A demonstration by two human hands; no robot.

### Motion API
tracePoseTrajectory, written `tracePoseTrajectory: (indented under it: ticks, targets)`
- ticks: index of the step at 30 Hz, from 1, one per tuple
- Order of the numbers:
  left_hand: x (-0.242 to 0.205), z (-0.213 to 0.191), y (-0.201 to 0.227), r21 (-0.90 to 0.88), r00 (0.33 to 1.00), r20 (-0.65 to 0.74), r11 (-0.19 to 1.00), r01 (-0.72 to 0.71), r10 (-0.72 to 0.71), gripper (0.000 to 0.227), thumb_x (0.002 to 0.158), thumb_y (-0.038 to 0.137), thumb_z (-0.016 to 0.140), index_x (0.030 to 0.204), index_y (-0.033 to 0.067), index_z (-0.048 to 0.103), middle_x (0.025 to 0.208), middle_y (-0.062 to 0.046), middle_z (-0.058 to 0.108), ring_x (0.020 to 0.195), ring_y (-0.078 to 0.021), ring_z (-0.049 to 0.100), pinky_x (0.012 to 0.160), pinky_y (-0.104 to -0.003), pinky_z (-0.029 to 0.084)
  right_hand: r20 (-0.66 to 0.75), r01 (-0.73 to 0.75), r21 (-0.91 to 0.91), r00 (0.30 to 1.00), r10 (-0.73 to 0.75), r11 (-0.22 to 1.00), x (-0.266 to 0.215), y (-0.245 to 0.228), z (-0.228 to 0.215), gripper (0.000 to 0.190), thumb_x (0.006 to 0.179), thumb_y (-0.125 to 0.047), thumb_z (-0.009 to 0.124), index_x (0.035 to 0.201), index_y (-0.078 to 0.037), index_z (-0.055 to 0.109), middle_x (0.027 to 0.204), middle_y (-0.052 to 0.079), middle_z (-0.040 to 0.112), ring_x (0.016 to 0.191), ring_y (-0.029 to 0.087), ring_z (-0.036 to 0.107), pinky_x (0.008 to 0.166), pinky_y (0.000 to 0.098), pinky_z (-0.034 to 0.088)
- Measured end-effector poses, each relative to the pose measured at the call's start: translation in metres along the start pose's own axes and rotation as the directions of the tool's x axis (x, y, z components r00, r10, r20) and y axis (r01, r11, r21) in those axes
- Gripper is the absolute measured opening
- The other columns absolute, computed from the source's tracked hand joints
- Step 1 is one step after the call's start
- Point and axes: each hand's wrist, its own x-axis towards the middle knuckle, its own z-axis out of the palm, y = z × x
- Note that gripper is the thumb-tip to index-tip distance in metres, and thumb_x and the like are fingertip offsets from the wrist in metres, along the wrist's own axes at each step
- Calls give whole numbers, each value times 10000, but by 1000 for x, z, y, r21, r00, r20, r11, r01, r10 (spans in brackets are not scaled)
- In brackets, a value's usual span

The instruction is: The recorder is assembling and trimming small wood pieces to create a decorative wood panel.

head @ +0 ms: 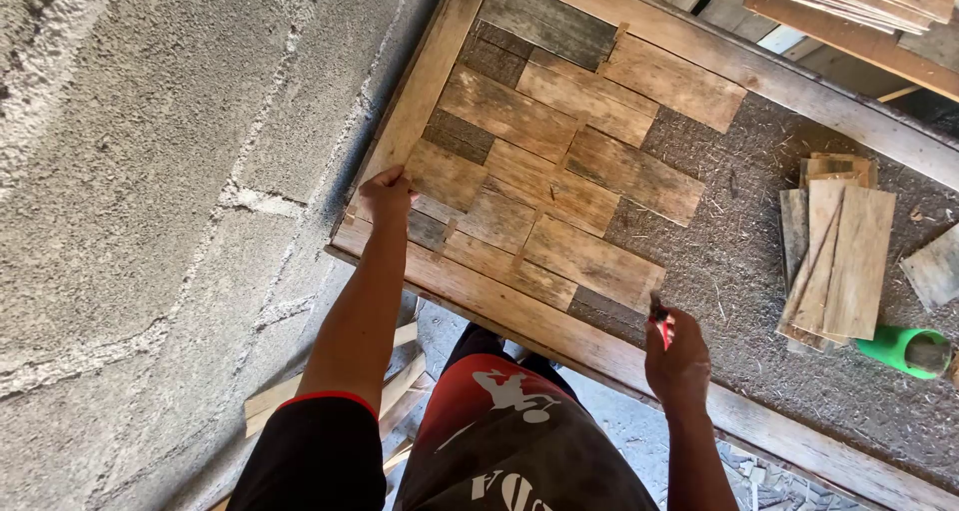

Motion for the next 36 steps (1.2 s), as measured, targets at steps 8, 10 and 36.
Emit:
tracePoseTrajectory:
  ticks: [8, 10, 36]
  targets:
    - [-12, 2, 27, 4, 996, -15, 996, 84, -84, 228, 851, -39, 769, 1077, -63, 757, 941, -145, 775, 663, -179, 725, 537, -294, 648, 245, -204, 606, 968, 64, 769, 40, -69, 50, 291, 1029, -193, 613, 1189, 30, 517, 952, 148, 706, 808, 203, 680, 670, 325, 558]
    - [-20, 3, 38, 21, 993, -23, 993, 115, -115, 224, 847, -31, 775, 1070, -49, 762, 929, -139, 779, 656, -176, 722, 535, -289, 640, 399, -389, 649, 906, 143, 653, 51, -93, 65, 277, 1039, -196, 572, 1201, 20, 508, 891, 140, 702, 700, 177, 634, 595, 324, 516]
    - [-12, 3, 26, -9, 991, -47, 992, 124, -125, 187, 841, -35, 789, 1019, -78, 750, 876, -149, 766, 601, -170, 698, 524, -290, 633, 808, -816, 506, 562, 175, 280, 129, -242, 221, 320, 1077, -415, 470, 1192, -124, 538, 958, 38, 625, 823, 198, 674, 679, 390, 552]
